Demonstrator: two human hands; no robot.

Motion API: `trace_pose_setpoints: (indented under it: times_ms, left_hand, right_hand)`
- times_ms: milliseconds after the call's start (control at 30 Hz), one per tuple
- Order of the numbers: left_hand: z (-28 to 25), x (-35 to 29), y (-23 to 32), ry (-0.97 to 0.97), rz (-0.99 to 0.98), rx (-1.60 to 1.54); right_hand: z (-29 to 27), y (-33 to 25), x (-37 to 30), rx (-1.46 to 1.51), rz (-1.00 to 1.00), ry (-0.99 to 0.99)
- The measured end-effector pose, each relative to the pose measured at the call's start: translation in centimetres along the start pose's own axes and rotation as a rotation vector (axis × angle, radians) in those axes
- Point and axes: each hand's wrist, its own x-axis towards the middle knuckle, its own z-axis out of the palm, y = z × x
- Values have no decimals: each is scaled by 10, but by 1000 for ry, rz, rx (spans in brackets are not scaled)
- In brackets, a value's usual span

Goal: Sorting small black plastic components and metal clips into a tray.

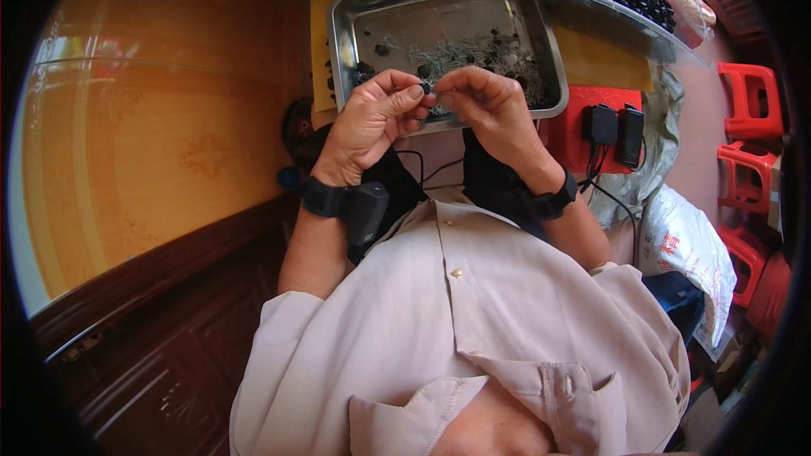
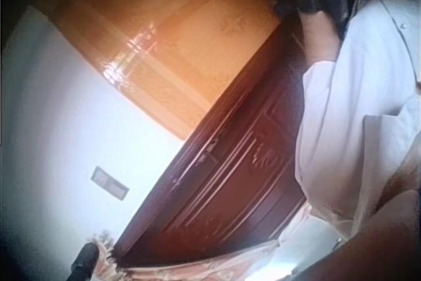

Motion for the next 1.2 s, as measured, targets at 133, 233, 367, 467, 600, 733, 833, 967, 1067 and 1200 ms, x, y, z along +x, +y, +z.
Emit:
trace_pose_setpoints:
  times_ms: [133, 233, 367, 467, 600, 733, 833, 967, 1067, 1200]
  left_hand:
    - [-1, -2, -5, -9, 8, -2]
    - [0, -4, -7, 2, 36, 33]
    - [1, -7, -8, 24, 100, 122]
    - [2, -9, -8, 70, 148, 290]
    - [5, -14, -5, 67, 252, 566]
    - [-1, -17, -5, 75, 159, 331]
    - [-7, -15, -9, 48, 99, 27]
    - [-11, -12, -14, -23, 18, -125]
    - [-15, -12, -13, -66, -74, -275]
    - [-24, -10, -17, -169, -143, -398]
  right_hand:
    - [3, 1, 0, -52, 1, -1]
    - [5, 3, 0, -115, -19, 0]
    - [8, -1, 0, -221, -51, 9]
    - [9, -3, 0, -297, -49, 8]
    - [12, -4, -1, -322, -57, 0]
    - [6, 3, 7, -228, -76, -24]
    - [7, 3, 9, -306, -141, -7]
    - [10, 3, 9, -349, -54, -39]
    - [12, -4, 8, -405, -60, -70]
    - [12, 2, 10, -570, -314, -82]
